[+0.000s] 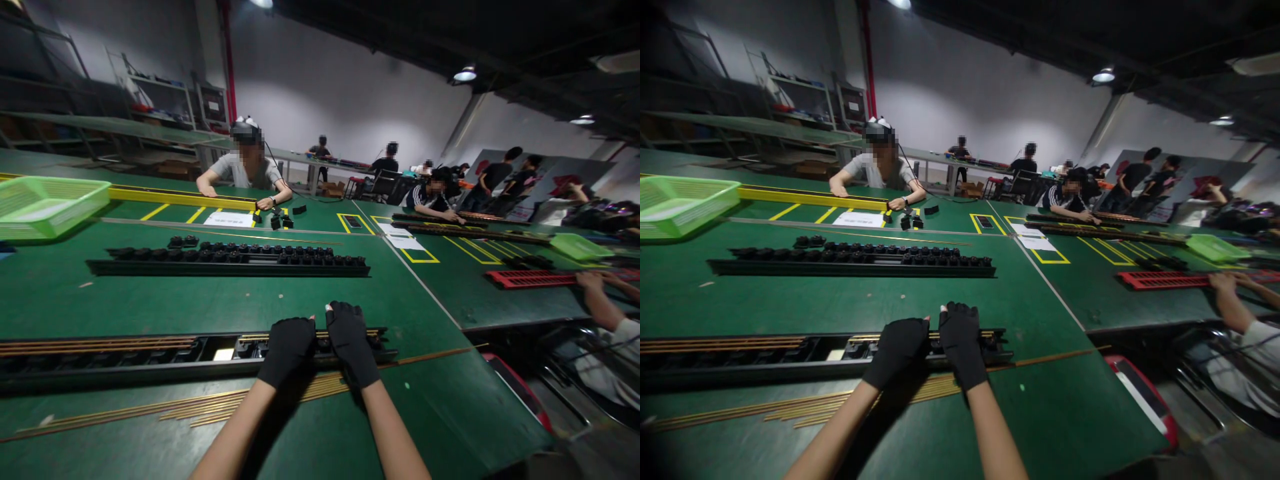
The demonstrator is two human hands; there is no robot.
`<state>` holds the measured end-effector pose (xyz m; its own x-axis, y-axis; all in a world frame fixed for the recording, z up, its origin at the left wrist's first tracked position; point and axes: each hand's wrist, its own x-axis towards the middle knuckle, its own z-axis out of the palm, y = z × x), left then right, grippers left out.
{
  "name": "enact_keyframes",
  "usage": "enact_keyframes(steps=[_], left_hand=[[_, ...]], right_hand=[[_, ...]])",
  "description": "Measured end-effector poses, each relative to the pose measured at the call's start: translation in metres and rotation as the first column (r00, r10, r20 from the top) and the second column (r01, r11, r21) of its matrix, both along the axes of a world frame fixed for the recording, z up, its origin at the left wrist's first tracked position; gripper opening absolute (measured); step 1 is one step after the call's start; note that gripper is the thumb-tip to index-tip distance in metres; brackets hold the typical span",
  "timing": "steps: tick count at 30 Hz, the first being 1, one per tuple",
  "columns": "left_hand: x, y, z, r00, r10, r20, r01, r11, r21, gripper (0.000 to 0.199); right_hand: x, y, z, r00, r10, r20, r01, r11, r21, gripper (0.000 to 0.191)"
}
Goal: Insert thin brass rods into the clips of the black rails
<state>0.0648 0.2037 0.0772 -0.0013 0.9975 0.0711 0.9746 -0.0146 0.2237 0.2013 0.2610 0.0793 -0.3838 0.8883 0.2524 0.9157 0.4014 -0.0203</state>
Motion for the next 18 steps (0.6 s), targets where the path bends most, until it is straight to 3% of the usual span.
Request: enact_keyframes(steps=[5, 18], left_hand=[[-0.0002, -0.0002, -0.0012, 0.999, -0.005, -0.034, 0.005, 1.000, -0.001, 0.047], [0.0003, -0.0005, 0.0036, 0.999, -0.021, -0.042, 0.020, 0.999, -0.034, 0.045]], right_hand=[[0.0036, 0.0016, -0.0054, 0.982, 0.156, 0.111, -0.138, 0.978, -0.155, 0.027], [0.0020, -0.0012, -0.0094, 0.996, 0.059, -0.061, -0.067, 0.989, -0.132, 0.033]])
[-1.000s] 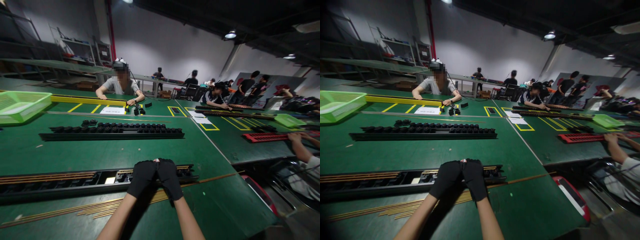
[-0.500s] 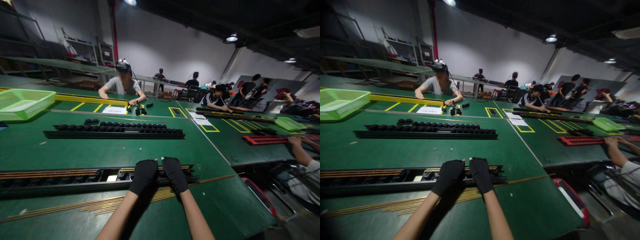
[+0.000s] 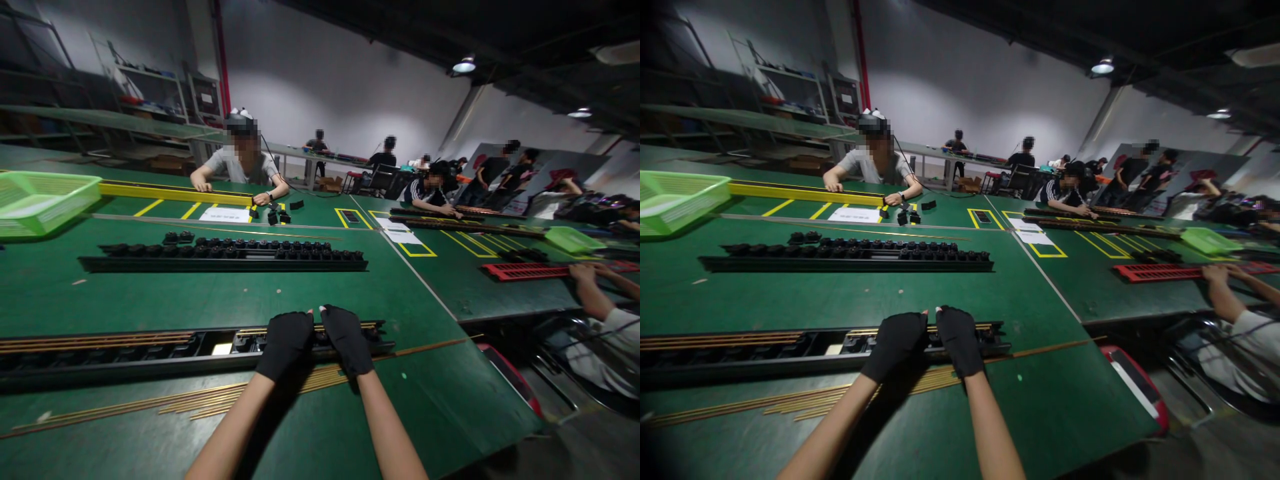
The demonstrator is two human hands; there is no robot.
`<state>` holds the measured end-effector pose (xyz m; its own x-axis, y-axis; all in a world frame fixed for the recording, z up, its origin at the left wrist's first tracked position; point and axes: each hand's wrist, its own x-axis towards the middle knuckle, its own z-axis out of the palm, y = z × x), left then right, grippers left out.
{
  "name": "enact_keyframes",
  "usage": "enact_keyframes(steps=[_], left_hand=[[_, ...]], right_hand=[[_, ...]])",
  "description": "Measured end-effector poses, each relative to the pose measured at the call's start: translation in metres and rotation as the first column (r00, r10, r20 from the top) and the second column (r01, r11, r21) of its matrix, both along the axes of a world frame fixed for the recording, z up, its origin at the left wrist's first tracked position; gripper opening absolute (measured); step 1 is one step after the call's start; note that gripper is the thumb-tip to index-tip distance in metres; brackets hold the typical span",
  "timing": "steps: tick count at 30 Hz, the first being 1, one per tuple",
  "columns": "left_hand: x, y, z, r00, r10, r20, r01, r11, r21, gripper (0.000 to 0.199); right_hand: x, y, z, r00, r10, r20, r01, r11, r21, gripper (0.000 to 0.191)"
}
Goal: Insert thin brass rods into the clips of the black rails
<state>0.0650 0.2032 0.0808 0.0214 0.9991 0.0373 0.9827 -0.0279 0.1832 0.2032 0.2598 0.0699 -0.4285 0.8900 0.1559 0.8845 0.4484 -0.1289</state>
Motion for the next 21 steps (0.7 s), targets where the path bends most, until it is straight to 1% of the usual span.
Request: enact_keyframes(steps=[3, 4, 7, 9, 10, 11, 12, 14, 17, 21], left_hand=[[0.001, -0.001, 0.004, 1.000, 0.008, 0.000, -0.008, 1.000, -0.021, 0.045], [0.001, -0.002, 0.004, 1.000, 0.008, -0.007, -0.008, 1.000, -0.023, 0.045], [0.001, -0.003, 0.004, 0.999, 0.001, -0.037, -0.002, 1.000, -0.026, 0.046], [0.001, -0.004, 0.003, 0.999, 0.003, -0.042, -0.004, 1.000, -0.022, 0.048], [0.001, -0.004, 0.003, 0.999, 0.008, -0.036, -0.009, 1.000, -0.017, 0.049], [0.001, -0.004, 0.002, 1.000, 0.014, -0.026, -0.015, 1.000, -0.013, 0.049], [0.001, -0.003, 0.002, 1.000, 0.024, -0.014, -0.025, 1.000, -0.013, 0.050], [0.002, -0.003, 0.002, 0.999, 0.035, -0.001, -0.035, 0.999, -0.022, 0.051], [0.002, -0.003, 0.004, 1.000, 0.029, -0.009, -0.030, 0.999, -0.039, 0.055], [0.003, -0.003, 0.006, 0.999, 0.037, -0.021, -0.038, 0.997, -0.061, 0.054]], right_hand=[[0.006, 0.007, 0.003, 0.998, -0.002, -0.058, 0.002, 1.000, 0.000, 0.032], [0.011, 0.011, 0.005, 0.997, -0.028, -0.072, 0.029, 0.999, 0.018, 0.033], [0.028, 0.024, 0.012, 0.982, -0.163, -0.099, 0.173, 0.980, 0.100, 0.043], [0.039, 0.030, 0.011, 0.976, -0.202, -0.086, 0.213, 0.965, 0.151, 0.045], [0.043, 0.031, 0.009, 0.981, -0.189, -0.055, 0.195, 0.967, 0.162, 0.044], [0.046, 0.031, 0.005, 0.988, -0.151, -0.014, 0.151, 0.974, 0.166, 0.041], [0.048, 0.030, 0.001, 0.994, -0.107, 0.031, 0.101, 0.982, 0.158, 0.039], [0.049, 0.028, -0.008, 0.993, -0.061, 0.101, 0.048, 0.991, 0.123, 0.036], [0.046, 0.029, -0.016, 0.989, -0.097, 0.108, 0.089, 0.993, 0.080, 0.036], [0.044, 0.034, -0.015, 0.991, -0.120, 0.053, 0.119, 0.993, 0.021, 0.035]])
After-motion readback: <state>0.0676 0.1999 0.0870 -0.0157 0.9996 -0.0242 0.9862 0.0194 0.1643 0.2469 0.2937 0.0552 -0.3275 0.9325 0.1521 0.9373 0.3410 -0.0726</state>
